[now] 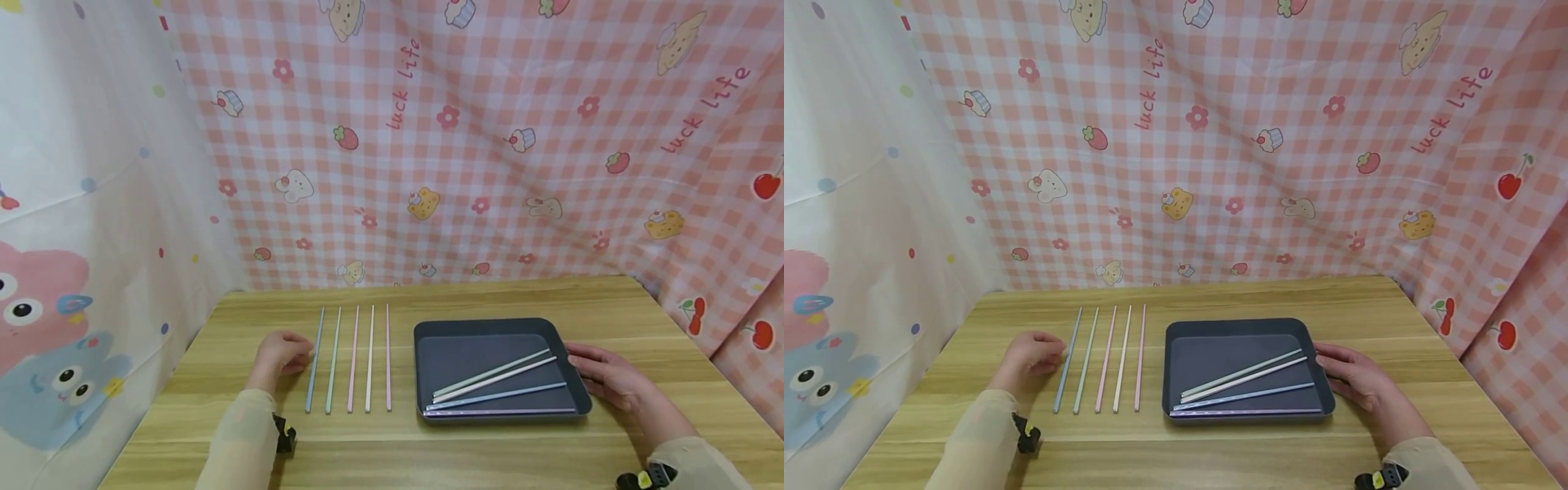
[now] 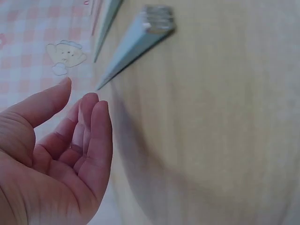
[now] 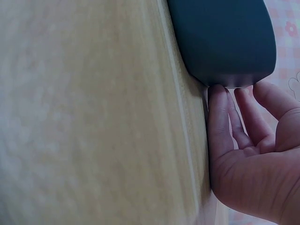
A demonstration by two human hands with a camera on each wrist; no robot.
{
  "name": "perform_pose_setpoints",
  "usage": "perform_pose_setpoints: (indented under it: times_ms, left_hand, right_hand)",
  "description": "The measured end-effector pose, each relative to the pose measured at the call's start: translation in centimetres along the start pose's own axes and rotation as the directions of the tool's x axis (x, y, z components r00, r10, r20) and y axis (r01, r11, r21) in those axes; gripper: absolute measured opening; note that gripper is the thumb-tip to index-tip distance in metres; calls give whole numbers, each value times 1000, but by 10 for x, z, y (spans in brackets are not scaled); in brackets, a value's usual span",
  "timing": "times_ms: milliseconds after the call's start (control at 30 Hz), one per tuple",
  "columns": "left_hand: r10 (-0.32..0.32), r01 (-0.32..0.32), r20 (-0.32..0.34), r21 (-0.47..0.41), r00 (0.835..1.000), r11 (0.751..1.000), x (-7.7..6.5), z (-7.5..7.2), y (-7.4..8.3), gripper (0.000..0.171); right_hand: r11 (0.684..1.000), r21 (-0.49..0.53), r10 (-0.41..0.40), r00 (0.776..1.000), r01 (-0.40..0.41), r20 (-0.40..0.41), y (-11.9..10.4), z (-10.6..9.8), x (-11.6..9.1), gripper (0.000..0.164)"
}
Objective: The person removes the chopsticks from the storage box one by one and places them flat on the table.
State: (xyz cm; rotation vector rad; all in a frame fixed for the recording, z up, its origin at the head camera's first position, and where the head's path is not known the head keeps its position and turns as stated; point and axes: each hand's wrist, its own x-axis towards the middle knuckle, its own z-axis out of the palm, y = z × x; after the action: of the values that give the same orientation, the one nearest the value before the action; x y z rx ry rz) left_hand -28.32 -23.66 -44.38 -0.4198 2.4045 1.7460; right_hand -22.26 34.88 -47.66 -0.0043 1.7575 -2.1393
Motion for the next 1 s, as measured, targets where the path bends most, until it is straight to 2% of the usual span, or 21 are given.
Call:
perform_pose_setpoints:
  times_ms: [333, 533, 767, 1000]
  left_hand:
    - [13, -10, 29, -84, 999, 996, -7, -9, 17, 32]
    - [29, -21, 59, -134, 998, 991, -11, -11, 28, 48]
    - [83, -70, 80, -150, 993, 986, -17, -10, 40, 54]
    - [151, -137, 73, -166, 986, 977, -25, -2, 55, 58]
  right_hand:
    - [1000, -9, 19, 1000, -20, -14, -2, 1, 0, 27]
    - [999, -27, 33, 998, -34, -50, -2, 2, 0, 25]
    - [999, -17, 34, 999, -34, -32, -2, 2, 0, 26]
    - [999, -15, 33, 999, -34, -37, -2, 2, -1, 26]
